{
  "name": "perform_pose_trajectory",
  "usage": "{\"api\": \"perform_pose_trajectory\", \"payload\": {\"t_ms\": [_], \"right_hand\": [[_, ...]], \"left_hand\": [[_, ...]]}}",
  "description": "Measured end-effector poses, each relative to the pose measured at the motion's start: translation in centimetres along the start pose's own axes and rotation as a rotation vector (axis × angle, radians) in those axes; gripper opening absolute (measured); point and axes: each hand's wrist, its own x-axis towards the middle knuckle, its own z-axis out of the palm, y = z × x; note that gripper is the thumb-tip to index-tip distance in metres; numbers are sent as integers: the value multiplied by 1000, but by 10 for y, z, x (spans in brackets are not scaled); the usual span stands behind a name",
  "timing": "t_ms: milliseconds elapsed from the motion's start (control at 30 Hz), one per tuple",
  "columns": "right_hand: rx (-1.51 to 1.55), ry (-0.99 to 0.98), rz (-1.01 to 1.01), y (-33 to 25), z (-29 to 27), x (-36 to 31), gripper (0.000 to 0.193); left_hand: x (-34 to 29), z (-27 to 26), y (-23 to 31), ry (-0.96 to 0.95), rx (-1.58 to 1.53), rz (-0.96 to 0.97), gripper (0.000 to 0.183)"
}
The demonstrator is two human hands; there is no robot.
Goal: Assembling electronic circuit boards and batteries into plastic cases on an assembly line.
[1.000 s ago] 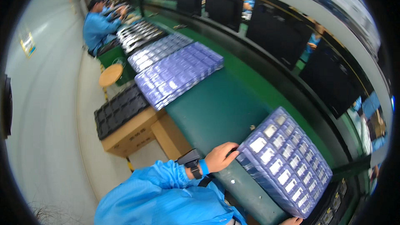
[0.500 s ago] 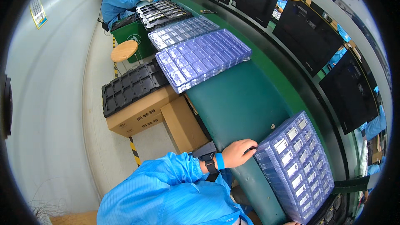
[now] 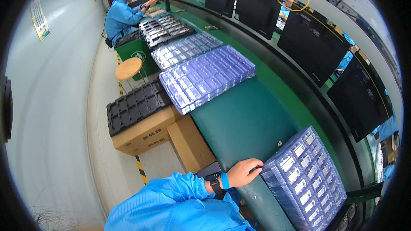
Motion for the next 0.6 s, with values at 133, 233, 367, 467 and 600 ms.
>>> {"api": "perform_pose_trajectory", "payload": {"t_ms": [133, 233, 367, 467, 600], "right_hand": [[-348, 224, -230, -37, -1, -22, 19], [-285, 211, -203, -44, 0, -25, 20], [-140, 162, -187, -12, -1, -17, 14], [119, 47, -5, 17, 1, -4, 38], [184, 240, -43, 56, -4, 9, 40]], "left_hand": [[1, 2, 3, -22, -15, 23, 14], [1, 1, 3, -31, 21, -23, 14], [0, 3, 6, -37, 30, -74, 19], [3, 4, 14, 33, 14, -70, 23], [6, 2, 5, -15, -51, -212, 37]]}}
